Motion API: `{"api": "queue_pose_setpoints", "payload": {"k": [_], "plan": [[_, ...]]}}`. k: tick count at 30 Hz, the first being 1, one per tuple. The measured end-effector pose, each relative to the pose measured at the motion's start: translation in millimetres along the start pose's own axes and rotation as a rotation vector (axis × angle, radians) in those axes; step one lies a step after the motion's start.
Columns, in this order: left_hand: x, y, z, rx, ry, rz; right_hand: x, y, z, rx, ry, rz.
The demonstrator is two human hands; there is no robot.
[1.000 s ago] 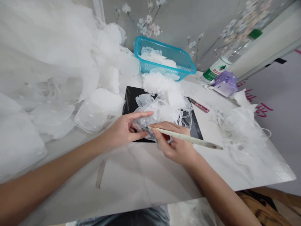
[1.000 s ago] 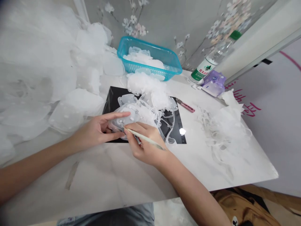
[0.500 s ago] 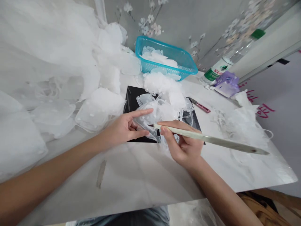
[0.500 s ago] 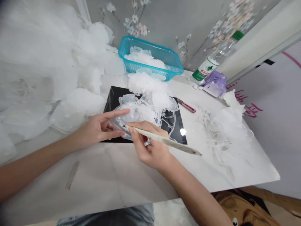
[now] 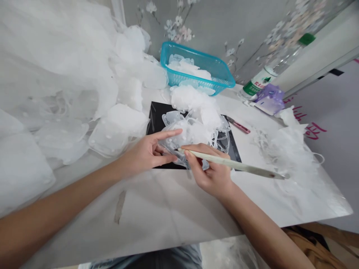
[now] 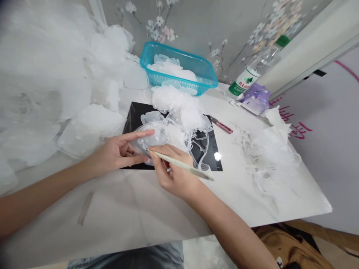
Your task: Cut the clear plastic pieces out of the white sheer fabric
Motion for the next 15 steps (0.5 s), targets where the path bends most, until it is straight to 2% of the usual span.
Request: {"api": "queue_pose_setpoints", "payload": {"k": [5, 8, 13, 15], "plan": [[1, 0, 0.0, 0.045, -0.010, 0.018, -5, -6, 13, -0.152, -0.019, -0.092], [2, 2, 0.0, 0.065, -0.008, 0.036, -6, -5, 20, -0.221, -0.053, -0.100], [3, 4, 2.0, 0.077, -0.014, 0.043, -4, 3, 31, -0.211, -0.150, -0.068], [3, 5, 1.7, 0.077, -0.005, 0.052, -4, 5, 29, -0.168, -0.146, -0.052]]}}
Point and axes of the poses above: each hand's wrist, its own x-axis towards the middle knuckle, its own z-axis out of the palm, y = z × x, the point moved 9 cm from there along x, towards the middle knuckle, and after that the axes turned 14 degrees about z, right-handed, at the moved point
